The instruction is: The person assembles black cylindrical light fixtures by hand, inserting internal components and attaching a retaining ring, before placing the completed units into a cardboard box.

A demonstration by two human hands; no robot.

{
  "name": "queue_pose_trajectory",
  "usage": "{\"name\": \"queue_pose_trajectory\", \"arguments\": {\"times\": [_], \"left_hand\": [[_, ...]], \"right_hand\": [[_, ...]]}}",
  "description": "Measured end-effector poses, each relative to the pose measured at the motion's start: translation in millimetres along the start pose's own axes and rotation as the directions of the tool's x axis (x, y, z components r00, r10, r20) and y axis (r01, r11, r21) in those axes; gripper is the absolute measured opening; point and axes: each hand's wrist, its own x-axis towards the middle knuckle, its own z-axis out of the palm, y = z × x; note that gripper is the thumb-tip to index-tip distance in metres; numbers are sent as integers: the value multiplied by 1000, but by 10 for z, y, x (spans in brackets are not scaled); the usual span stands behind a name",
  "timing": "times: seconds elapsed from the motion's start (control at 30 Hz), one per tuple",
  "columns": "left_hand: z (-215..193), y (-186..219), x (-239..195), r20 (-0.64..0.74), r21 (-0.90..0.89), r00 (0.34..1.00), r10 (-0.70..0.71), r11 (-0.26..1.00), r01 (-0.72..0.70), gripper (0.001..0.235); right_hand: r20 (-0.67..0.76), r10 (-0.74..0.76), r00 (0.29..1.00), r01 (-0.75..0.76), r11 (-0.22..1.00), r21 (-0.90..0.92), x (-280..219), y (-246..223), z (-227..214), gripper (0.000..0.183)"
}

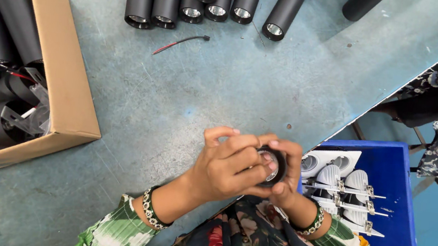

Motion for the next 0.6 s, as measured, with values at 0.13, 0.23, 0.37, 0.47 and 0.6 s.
{"name": "queue_pose_trajectory", "arguments": {"times": [0.13,0.23,0.37,0.47,0.6], "left_hand": [[30,-8,-29,-20,-24,1000,23,999,-23,32],[64,17,-69,-44,-39,999,26,999,-28,28],[155,-20,-182,-21,-187,999,-29,982,25,35],[130,-1,-214,-10,-350,989,-146,927,133,43],[-121,32,-186,143,-648,927,-347,675,353,49]], "right_hand": [[-51,-300,953,272,915,-299,65,15,42,51],[133,-603,787,526,541,-657,193,-158,-42,55],[364,-525,769,600,397,-695,299,-328,-173,61],[355,-507,786,590,442,-676,318,-376,-154,64],[403,-453,795,573,343,-745,398,-509,-127,64]]}}
